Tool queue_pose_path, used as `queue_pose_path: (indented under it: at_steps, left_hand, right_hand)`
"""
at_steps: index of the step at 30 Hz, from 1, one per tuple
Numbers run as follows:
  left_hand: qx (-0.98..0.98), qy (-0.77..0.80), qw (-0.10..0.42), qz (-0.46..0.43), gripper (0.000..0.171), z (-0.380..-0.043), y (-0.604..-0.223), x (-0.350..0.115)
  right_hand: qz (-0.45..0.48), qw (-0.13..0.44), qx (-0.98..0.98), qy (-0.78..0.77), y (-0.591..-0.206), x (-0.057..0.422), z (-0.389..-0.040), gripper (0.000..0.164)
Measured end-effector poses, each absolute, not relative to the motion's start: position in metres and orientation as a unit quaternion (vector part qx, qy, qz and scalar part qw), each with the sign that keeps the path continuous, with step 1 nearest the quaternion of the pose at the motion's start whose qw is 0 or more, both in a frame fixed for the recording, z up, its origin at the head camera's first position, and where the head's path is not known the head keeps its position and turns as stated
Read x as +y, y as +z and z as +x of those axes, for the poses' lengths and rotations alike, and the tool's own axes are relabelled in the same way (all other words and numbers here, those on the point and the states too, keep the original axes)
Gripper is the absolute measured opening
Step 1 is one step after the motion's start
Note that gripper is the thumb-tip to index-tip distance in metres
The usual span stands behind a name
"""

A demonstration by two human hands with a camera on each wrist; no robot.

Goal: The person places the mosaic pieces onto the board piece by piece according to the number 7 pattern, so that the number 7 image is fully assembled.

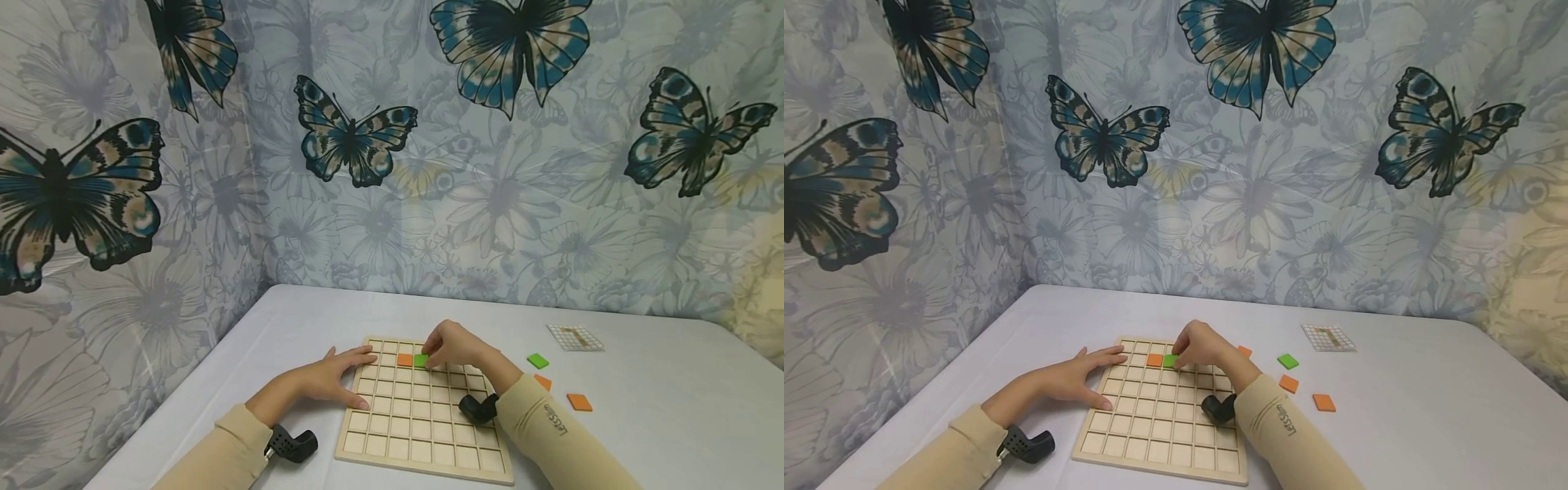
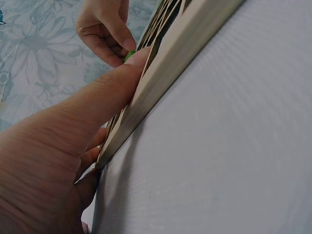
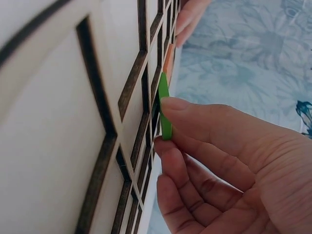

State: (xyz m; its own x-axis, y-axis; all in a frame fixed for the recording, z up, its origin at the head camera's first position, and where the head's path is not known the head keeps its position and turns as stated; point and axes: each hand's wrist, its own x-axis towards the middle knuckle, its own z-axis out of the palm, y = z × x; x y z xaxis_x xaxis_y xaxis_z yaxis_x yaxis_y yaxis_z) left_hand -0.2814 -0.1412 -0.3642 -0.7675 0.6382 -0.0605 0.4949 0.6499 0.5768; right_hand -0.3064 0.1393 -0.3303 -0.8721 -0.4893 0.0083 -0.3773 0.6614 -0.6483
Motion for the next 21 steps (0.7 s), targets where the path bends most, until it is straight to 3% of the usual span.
queue_pose_path:
  at_steps: [21]
  left_hand:
    - [0.900, 0.272, 0.127, 0.316, 0.084, -0.281, -0.364, -0.141]
  right_hand:
    - [-0.219, 0.105, 0.900, -0.362, -0.325, 0.173, -0.305, 0.026]
